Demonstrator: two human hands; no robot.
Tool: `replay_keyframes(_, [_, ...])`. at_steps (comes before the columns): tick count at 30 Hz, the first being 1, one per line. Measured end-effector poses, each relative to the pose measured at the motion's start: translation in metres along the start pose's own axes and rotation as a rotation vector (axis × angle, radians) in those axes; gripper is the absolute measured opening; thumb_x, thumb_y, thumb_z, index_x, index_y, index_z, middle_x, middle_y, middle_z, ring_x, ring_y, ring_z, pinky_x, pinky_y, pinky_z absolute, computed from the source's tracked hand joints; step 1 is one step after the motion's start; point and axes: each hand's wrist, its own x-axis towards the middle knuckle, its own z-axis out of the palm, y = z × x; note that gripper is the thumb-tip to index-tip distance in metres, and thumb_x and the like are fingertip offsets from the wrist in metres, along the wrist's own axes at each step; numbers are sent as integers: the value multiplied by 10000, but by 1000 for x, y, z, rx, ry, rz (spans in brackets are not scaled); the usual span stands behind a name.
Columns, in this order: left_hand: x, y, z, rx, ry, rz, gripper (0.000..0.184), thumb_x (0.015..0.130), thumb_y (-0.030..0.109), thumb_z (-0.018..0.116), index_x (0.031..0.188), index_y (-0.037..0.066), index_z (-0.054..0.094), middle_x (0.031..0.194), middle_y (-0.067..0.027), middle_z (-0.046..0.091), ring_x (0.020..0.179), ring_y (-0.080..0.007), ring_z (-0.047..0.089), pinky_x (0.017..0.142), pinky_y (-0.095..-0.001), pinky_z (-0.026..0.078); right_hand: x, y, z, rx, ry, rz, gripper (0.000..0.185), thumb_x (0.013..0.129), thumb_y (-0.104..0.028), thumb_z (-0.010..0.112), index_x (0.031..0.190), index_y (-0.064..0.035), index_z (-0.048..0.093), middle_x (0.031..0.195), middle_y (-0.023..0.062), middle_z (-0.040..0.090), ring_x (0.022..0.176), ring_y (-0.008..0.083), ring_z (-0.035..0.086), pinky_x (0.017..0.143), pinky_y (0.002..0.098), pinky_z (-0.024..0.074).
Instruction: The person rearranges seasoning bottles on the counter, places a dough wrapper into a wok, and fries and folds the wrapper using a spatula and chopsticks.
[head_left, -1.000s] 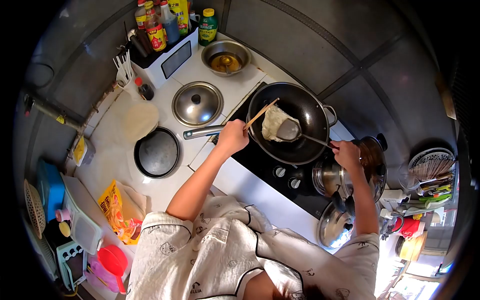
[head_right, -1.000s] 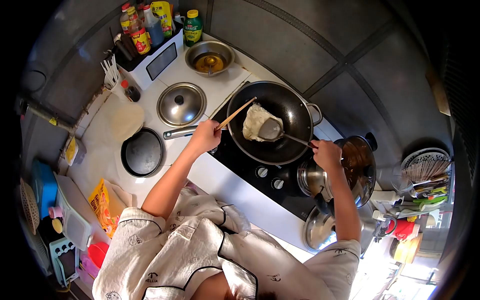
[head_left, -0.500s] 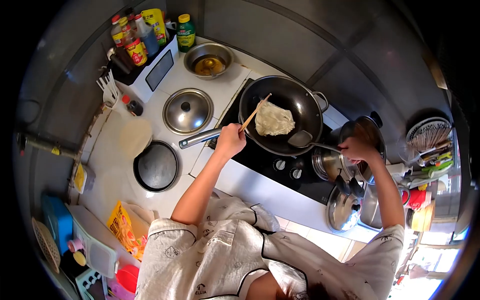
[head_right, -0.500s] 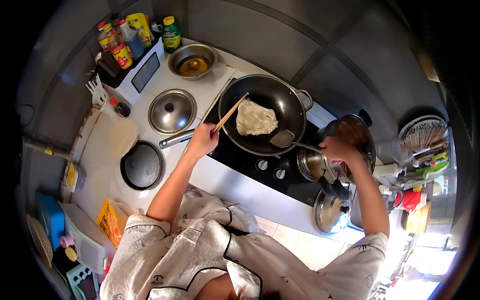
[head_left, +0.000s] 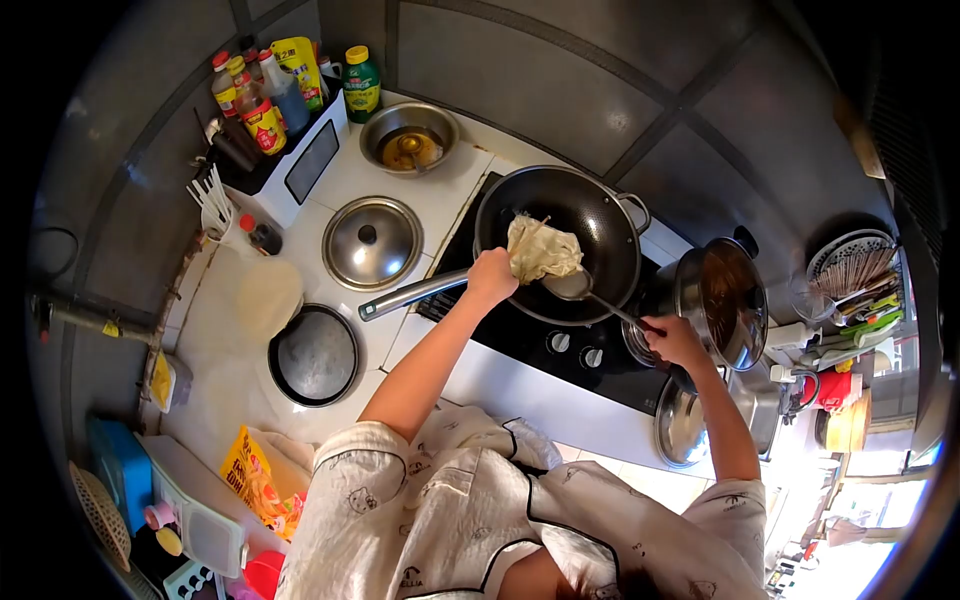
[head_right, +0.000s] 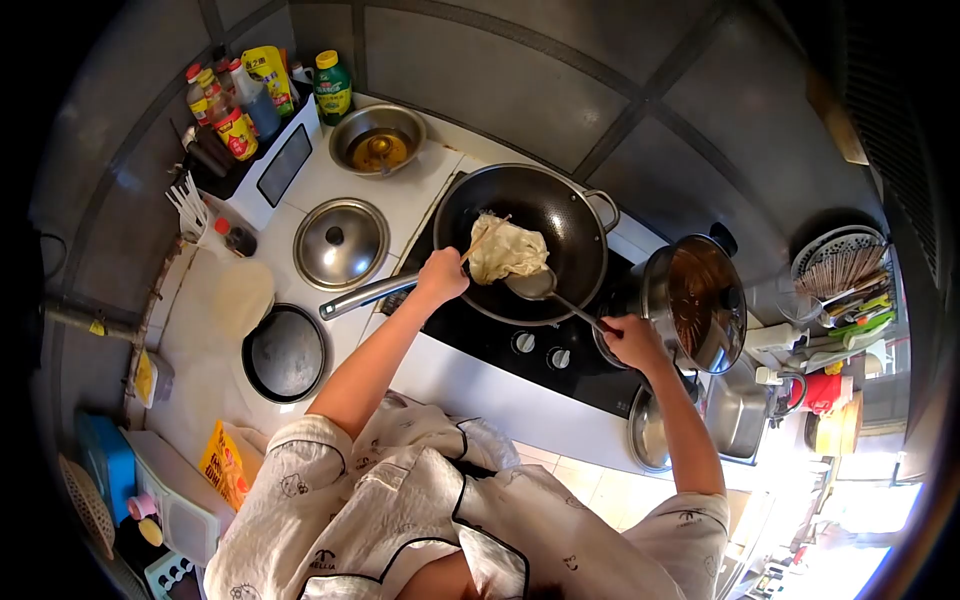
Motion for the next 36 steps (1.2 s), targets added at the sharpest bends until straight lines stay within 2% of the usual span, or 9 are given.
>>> replay_keyframes(2, [11, 4, 10, 71, -49, -15, 262, 650, 91, 647, 890, 6, 586, 896, -177, 615, 854, -324, 598, 721, -396, 496, 14, -1, 14, -96, 151, -65, 278, 742, -204, 564, 1010, -173, 632, 818, 136, 629, 770, 302, 611, 707, 370, 481])
replay_keyframes(4, [16, 8, 15, 46, -16, -10, 232, 652, 99, 629, 853, -8, 589, 872, -196, 612, 849, -344, 591, 725, -407, 490, 27, -2, 25, -122, 251, -81, 281, 744, -195, 550, 1013, -182, 630, 850, 141, 624, 806, 322, 598, 747, 398, 476])
replay_keyframes(11, [16, 8, 21, 93, -15, -23, 237, 649, 95, 649, 863, 9, 597, 895, -173, 617, 858, -315, 603, 725, -385, 501, 18, 1, -11, -301, 158, 48, 296, 762, -206, 546, 1050, -214, 614, 918, 138, 620, 862, 320, 589, 769, 414, 465])
replay_keyframes(23, [21, 8, 55, -111, 21, -157, 265, 651, 95, 623, 896, -3, 595, 927, -200, 607, 893, -329, 589, 767, -398, 483, 45, 20, 55, 132, 327, -72, 296, 750, -243, 598, 1043, -203, 618, 863, 143, 625, 832, 299, 599, 729, 349, 471])
replay_keyframes(25, [22, 12, 61, -211, 80, -33, 167, 641, 82, 600, 760, -36, 609, 798, -223, 610, 804, -342, 603, 702, -372, 491, 33, 37, 57, 223, 335, -68, 295, 752, -235, 602, 1045, -201, 618, 824, 139, 628, 797, 287, 606, 700, 335, 469])
replay_keyframes(27, [18, 37, 59, -303, 28, 9, 154, 651, 61, 570, 772, -10, 632, 765, -217, 611, 767, -308, 623, 678, -354, 486, -3, 18, 33, 161, 420, 52, 284, 753, -232, 606, 1033, -189, 627, 780, 135, 626, 752, 264, 609, 662, 319, 462])
replay_keyframes(31, [6, 82, 61, -698, 52, -34, 173, 698, 51, 542, 824, -22, 635, 730, -226, 605, 718, -306, 624, 657, -339, 474, -35, 15, -1, -220, 693, -79, 329, 751, -151, 585, 1076, -199, 604, 732, 96, 579, 692, 244, 586, 608, 355, 458])
replay_keyframes(35, [7, 53, 50, -395, 90, -80, 216, 679, 64, 578, 867, -34, 620, 854, -258, 596, 827, -378, 590, 745, -408, 478, -35, -6, 3, -611, 777, -234, 390, 735, -83, 559, 1101, -216, 580, 749, 49, 535, 689, 240, 561, 598, 374, 458])
replay_keyframes(36, [3, 42, 41, -364, 111, -105, 198, 676, 63, 582, 842, -39, 616, 845, -258, 597, 823, -382, 588, 740, -412, 479, -38, -21, 10, -638, 686, -125, 294, 793, -114, 538, 1066, -203, 598, 811, 82, 560, 697, 267, 563, 593, 369, 460])
